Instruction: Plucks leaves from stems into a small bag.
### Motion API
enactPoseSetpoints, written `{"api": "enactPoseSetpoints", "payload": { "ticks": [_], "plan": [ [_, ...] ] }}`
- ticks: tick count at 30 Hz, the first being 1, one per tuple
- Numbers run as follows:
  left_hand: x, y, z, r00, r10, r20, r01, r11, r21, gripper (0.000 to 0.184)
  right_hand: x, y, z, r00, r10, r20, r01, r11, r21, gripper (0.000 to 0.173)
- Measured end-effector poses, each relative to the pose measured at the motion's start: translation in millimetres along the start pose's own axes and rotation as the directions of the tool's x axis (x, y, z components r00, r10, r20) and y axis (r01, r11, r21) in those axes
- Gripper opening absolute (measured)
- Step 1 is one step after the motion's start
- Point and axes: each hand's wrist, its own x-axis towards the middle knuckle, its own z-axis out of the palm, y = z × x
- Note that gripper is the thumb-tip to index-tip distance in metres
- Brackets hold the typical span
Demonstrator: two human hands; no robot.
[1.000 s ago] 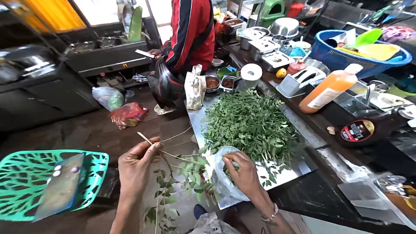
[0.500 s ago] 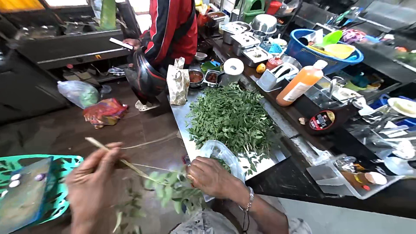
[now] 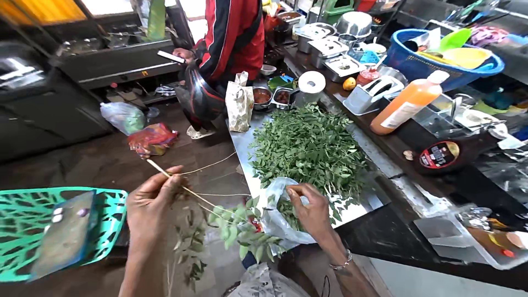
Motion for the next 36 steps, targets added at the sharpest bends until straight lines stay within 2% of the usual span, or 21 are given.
{"api": "enactPoseSetpoints", "payload": {
  "ticks": [2,4,5,7,8,11,13,17,20,22,24,26,27,28,29,31,33,34,36],
  "plan": [
    [-3,-2,13,1.000,-0.006,0.029,0.006,1.000,-0.012,0.022,13,-46,-6,0.986,-0.161,-0.029,0.164,0.973,0.163,0.013],
    [-5,-3,25,1.000,-0.005,0.030,0.005,1.000,-0.007,0.019,19,-81,3,0.947,-0.316,0.058,0.291,0.921,0.260,0.011],
    [-7,-2,30,1.000,-0.004,0.029,0.004,1.000,-0.001,0.019,20,-93,12,0.924,-0.362,0.126,0.324,0.913,0.248,0.015],
    [-10,0,39,1.000,0.005,0.023,-0.005,1.000,0.022,0.019,22,-108,31,0.880,-0.380,0.286,0.363,0.925,0.109,0.033],
    [-12,1,42,1.000,0.006,0.023,-0.006,1.000,0.025,0.020,23,-112,40,0.858,-0.367,0.360,0.378,0.925,0.044,0.039],
    [-14,2,45,1.000,-0.007,0.022,0.007,1.000,0.006,0.021,25,-114,59,0.821,-0.355,0.447,0.392,0.920,0.010,0.039],
    [-14,0,42,1.000,-0.021,-0.007,0.021,1.000,-0.006,0.020,22,-110,57,0.784,-0.379,0.492,0.409,0.911,0.051,0.038],
    [-13,-8,25,0.995,-0.023,-0.101,0.021,1.000,-0.018,0.022,6,-84,33,0.758,-0.430,0.491,0.455,0.888,0.075,0.036],
    [-1,-6,-14,0.962,-0.038,-0.272,0.047,0.998,0.029,0.028,-14,-42,5,0.784,-0.318,0.533,0.380,0.925,-0.008,0.036],
    [9,-2,-41,0.932,-0.048,-0.360,0.061,0.998,0.024,0.029,-26,-3,-7,0.840,-0.143,0.524,0.229,0.968,-0.102,0.039],
    [10,5,-43,0.924,-0.033,-0.382,0.036,0.999,0.001,0.026,-32,37,-6,0.878,0.052,0.475,0.035,0.985,-0.171,0.039],
    [3,8,-28,0.942,-0.044,-0.332,0.048,0.999,0.004,0.028,-34,66,2,0.843,0.201,0.500,-0.088,0.967,-0.240,0.040],
    [-1,10,-17,0.948,-0.044,-0.315,0.045,0.999,-0.003,0.027,-32,72,5,0.782,0.273,0.560,-0.116,0.947,-0.299,0.044],
    [-5,11,-6,0.950,-0.041,-0.308,0.038,0.999,-0.013,0.027,-28,74,6,0.732,0.309,0.607,-0.111,0.933,-0.341,0.050],
    [-9,12,6,0.950,-0.042,-0.308,0.035,0.999,-0.028,0.027,-24,73,5,0.732,0.298,0.613,-0.091,0.934,-0.345,0.050],
    [-18,13,27,0.952,-0.039,-0.304,0.022,0.998,-0.058,0.026,-15,67,-4,0.843,0.186,0.504,-0.066,0.967,-0.246,0.042],
    [-28,14,47,0.960,-0.038,-0.278,0.019,0.997,-0.070,0.025,0,56,-20,0.957,0.046,0.287,-0.039,0.999,-0.031,0.031],
    [-33,14,57,0.965,-0.036,-0.261,0.018,0.997,-0.072,0.025,10,47,-29,0.980,-0.011,0.198,-0.003,0.998,0.067,0.026],
    [-43,16,75,0.971,-0.027,-0.238,0.012,0.998,-0.063,0.025,27,24,-49,0.983,-0.135,0.126,0.103,0.967,0.232,0.019]
  ]
}}
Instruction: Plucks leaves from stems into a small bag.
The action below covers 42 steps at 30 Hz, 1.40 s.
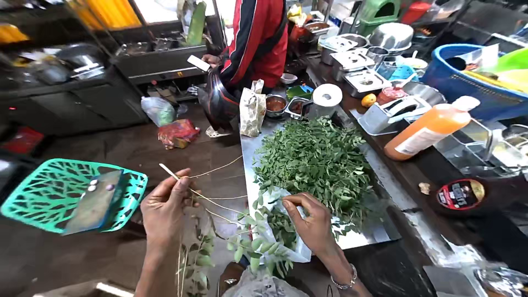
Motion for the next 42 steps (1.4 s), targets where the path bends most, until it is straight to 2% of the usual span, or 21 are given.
{"api": "enactPoseSetpoints", "payload": {
  "ticks": [2,4,8,11,13,16,18,20,23,25,27,29,31,33,35,39,42],
  "plan": [
    [-12,4,16,1.000,0.001,-0.005,-0.001,1.000,0.008,0.025,13,-23,-8,0.985,-0.138,0.107,0.121,0.982,0.148,0.015],
    [-20,7,29,1.000,-0.004,-0.004,0.004,1.000,0.005,0.025,20,-37,-2,0.930,-0.241,0.278,0.184,0.959,0.216,0.018],
    [-24,5,48,1.000,-0.010,0.025,0.011,1.000,-0.022,0.024,25,-41,28,0.782,-0.279,0.558,0.320,0.947,0.026,0.047],
    [-22,5,52,0.998,0.018,0.056,-0.018,1.000,0.005,0.024,26,-37,45,0.706,-0.290,0.645,0.284,0.952,0.117,0.044],
    [-21,7,47,0.999,0.038,0.012,-0.039,0.998,0.052,0.024,23,-35,45,0.682,-0.282,0.674,0.263,0.956,0.133,0.044],
    [-18,14,25,0.993,0.044,-0.108,-0.033,0.995,0.098,0.027,22,-26,27,0.659,-0.352,0.665,0.394,0.914,0.093,0.041],
    [-13,15,1,0.982,0.058,-0.177,-0.044,0.996,0.078,0.026,17,-10,11,0.684,-0.332,0.650,0.402,0.914,0.043,0.042],
    [-9,10,-28,0.964,0.057,-0.261,-0.036,0.996,0.083,0.026,8,10,0,0.714,-0.249,0.654,0.338,0.941,-0.010,0.043],
    [2,-2,-87,0.924,0.086,-0.372,-0.055,0.994,0.094,0.024,-13,50,1,0.785,0.001,0.620,0.113,0.983,-0.145,0.044],
    [6,-6,-106,0.939,0.068,-0.337,-0.041,0.995,0.087,0.025,-30,78,15,0.831,0.177,0.527,-0.079,0.976,-0.202,0.042],
    [5,-13,-101,0.961,0.054,-0.272,-0.035,0.997,0.072,0.028,-43,92,28,0.797,0.323,0.510,-0.201,0.939,-0.280,0.043],
    [-2,-1,-61,0.973,0.031,-0.230,-0.020,0.999,0.051,0.029,-45,87,32,0.740,0.384,0.552,-0.196,0.909,-0.368,0.053],
    [-6,6,-31,0.983,0.032,-0.181,-0.018,0.997,0.079,0.030,-43,78,29,0.812,0.324,0.486,-0.155,0.922,-0.355,0.046],
    [-10,3,-19,0.996,0.031,-0.089,-0.020,0.991,0.130,0.033,-35,69,18,0.914,0.215,0.345,-0.131,0.959,-0.253,0.034],
    [-13,2,-12,0.999,0.043,0.017,-0.044,0.991,0.124,0.038,-19,54,9,0.971,0.110,0.210,-0.082,0.987,-0.136,0.027],
    [-19,-6,-5,0.983,0.051,0.178,-0.066,0.995,0.078,0.047,19,12,6,0.992,-0.072,0.105,0.074,0.997,-0.011,0.022],
    [-23,-14,1,0.969,0.062,0.239,-0.042,0.995,-0.089,0.051,42,-13,18,0.958,-0.246,0.149,0.234,0.968,0.096,0.020]
  ]
}}
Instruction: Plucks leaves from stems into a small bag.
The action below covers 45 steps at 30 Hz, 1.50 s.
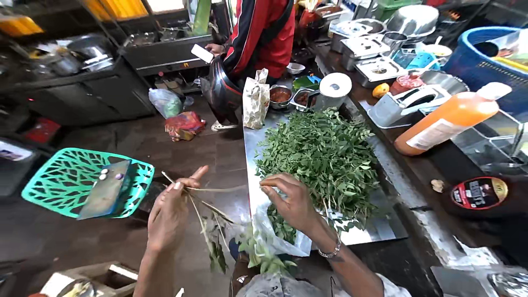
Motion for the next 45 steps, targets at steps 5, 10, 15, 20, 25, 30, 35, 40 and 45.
{"api": "enactPoseSetpoints", "payload": {
  "ticks": [5,10,15,20,25,30,35,40,45],
  "plan": [
    [-1,-7,6,0.994,-0.069,0.088,0.099,0.909,-0.404,0.055,26,-24,36,0.924,-0.214,0.317,0.152,0.966,0.208,0.025],
    [-3,-6,15,0.979,-0.074,0.189,0.183,0.728,-0.661,0.052,24,-34,63,0.808,-0.311,0.500,0.235,0.949,0.212,0.036],
    [-16,-2,16,0.977,-0.192,0.089,0.177,0.972,0.153,0.049,21,-39,67,0.834,-0.266,0.484,0.304,0.953,0.000,0.036],
    [-34,-8,26,0.955,-0.212,-0.206,0.295,0.716,0.633,0.035,13,-33,60,0.764,-0.135,0.631,0.169,0.986,0.006,0.041],
    [-24,3,-23,0.906,-0.098,-0.412,0.336,0.758,0.560,0.040,-41,6,16,0.759,-0.008,0.651,0.001,1.000,0.011,0.042],
    [-13,1,-45,0.916,-0.105,-0.388,0.282,0.856,0.433,0.036,-90,72,8,0.772,0.368,0.518,-0.249,0.925,-0.286,0.042],
    [-7,-10,-17,0.928,-0.197,-0.316,0.278,0.932,0.235,0.038,-82,63,6,0.872,0.349,0.343,-0.251,0.920,-0.300,0.040],
    [-5,-11,18,0.938,-0.288,-0.194,0.293,0.956,-0.005,0.043,-24,-4,3,0.980,-0.041,0.196,0.008,0.986,0.166,0.020],
    [-3,-20,37,0.953,-0.296,-0.062,0.289,0.951,-0.106,0.047,8,-26,30,0.853,-0.185,0.488,0.042,0.957,0.288,0.038]
  ]
}}
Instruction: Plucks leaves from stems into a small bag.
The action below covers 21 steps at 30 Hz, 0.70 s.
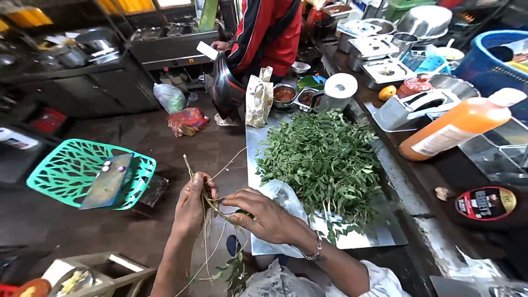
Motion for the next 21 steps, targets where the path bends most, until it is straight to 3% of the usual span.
{"api": "enactPoseSetpoints", "payload": {
  "ticks": [5,9,11,14,16,18,21],
  "plan": [
    [-3,-5,-5,0.999,-0.033,0.001,0.033,0.999,-0.022,0.048,6,4,1,0.960,0.061,0.273,-0.154,0.929,0.335,0.037],
    [-4,-9,-4,0.996,-0.048,0.073,0.053,0.996,-0.074,0.048,6,4,10,0.934,0.054,0.352,-0.244,0.817,0.522,0.034],
    [-4,-10,-3,0.995,-0.073,0.074,0.076,0.996,-0.049,0.046,5,6,14,0.939,0.052,0.340,-0.210,0.868,0.449,0.033],
    [-7,-3,-2,0.990,-0.133,0.052,0.125,0.984,0.131,0.045,3,6,15,0.956,0.108,0.273,-0.151,0.978,0.142,0.042],
    [-11,-4,-1,0.987,-0.146,0.065,0.129,0.967,0.218,0.044,3,7,14,0.966,0.140,0.216,-0.141,0.990,-0.008,0.045],
    [-16,-14,9,0.995,-0.104,0.004,0.098,0.950,0.297,0.046,3,9,16,0.965,0.150,0.215,-0.137,0.988,-0.075,0.047],
    [-15,-25,15,0.993,-0.046,-0.105,0.084,0.918,0.387,0.050,-7,11,28,0.943,0.152,0.297,-0.156,0.988,-0.010,0.049]
  ]
}}
